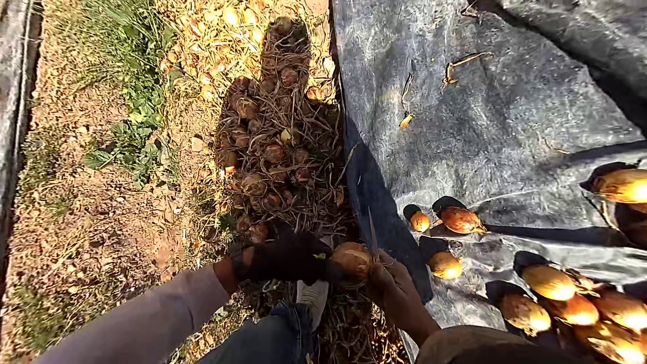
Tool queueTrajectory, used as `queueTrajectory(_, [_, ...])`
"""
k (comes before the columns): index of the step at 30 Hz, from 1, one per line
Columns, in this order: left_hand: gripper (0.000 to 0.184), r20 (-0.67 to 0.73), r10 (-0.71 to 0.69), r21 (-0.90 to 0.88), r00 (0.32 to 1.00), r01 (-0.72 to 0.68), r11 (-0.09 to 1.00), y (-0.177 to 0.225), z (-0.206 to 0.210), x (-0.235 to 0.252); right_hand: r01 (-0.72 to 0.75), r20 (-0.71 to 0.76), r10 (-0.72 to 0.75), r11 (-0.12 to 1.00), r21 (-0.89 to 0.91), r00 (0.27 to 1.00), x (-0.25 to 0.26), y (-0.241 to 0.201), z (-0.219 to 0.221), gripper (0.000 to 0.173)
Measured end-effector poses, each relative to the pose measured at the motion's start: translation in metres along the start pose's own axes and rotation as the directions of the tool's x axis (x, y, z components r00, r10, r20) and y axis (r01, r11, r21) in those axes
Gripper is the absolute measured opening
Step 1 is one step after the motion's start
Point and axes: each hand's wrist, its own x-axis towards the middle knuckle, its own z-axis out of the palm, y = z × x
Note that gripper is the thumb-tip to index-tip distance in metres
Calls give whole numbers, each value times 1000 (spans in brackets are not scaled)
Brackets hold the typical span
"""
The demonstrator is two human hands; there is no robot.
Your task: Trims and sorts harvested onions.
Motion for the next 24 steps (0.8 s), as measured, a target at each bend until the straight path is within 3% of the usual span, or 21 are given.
queueTrajectory(3, [26, -5, 67, -35, 998, -67, 997, -19, -5, -6, -50, -4, 50, 998, 30, 999, -2, 5, 3, 44])
queueTrajectory(5, [27, -105, 165, 275, 981, -131, 952, -26, -11, -4, -78, -43, 75, 995, -59, 996, -3, 11, 6, 44])
queueTrajectory(7, [15, -207, 244, 645, 947, -56, 762, -31, -13, 3, -108, -81, 101, 990, -91, 992, -7, 15, 10, 46])
queueTrajectory(9, [10, -265, 347, 732, 899, -46, 679, -31, -12, 6, -193, -172, 181, 980, -53, 968, -8, 20, 11, 48])
queueTrajectory(12, [13, -121, 442, 708, 889, -235, 666, -14, 6, 8, -341, -151, 326, 936, -86, 933, -13, 32, -3, 63])
queueTrajectory(14, [18, 6, 388, 677, 922, -289, 677, -5, 27, 18, -308, -157, 293, 948, -81, 943, -20, 31, 1, 80])
queueTrajectory(16, [19, 78, 249, 682, 965, -234, 693, 4, 41, 32, -182, -231, 173, 983, -20, 957, -27, 29, 13, 64])
queueTrajectory(18, [19, 42, 192, 713, 981, -164, 682, 9, 42, 45, -82, -316, 52, 993, -81, 947, -32, 28, 15, 42])
queueTrajectory(21, [23, -267, 96, 747, 959, 144, 649, 7, 13, 76, -34, -459, -61, 980, -197, 886, -36, 20, -11, 56])
queueTrajectory(24, [30, -551, 21, 627, 834, 397, 670, -59, -39, 127, 86, -634, -70, 996, -6, 770, -38, -1, -49, 53])
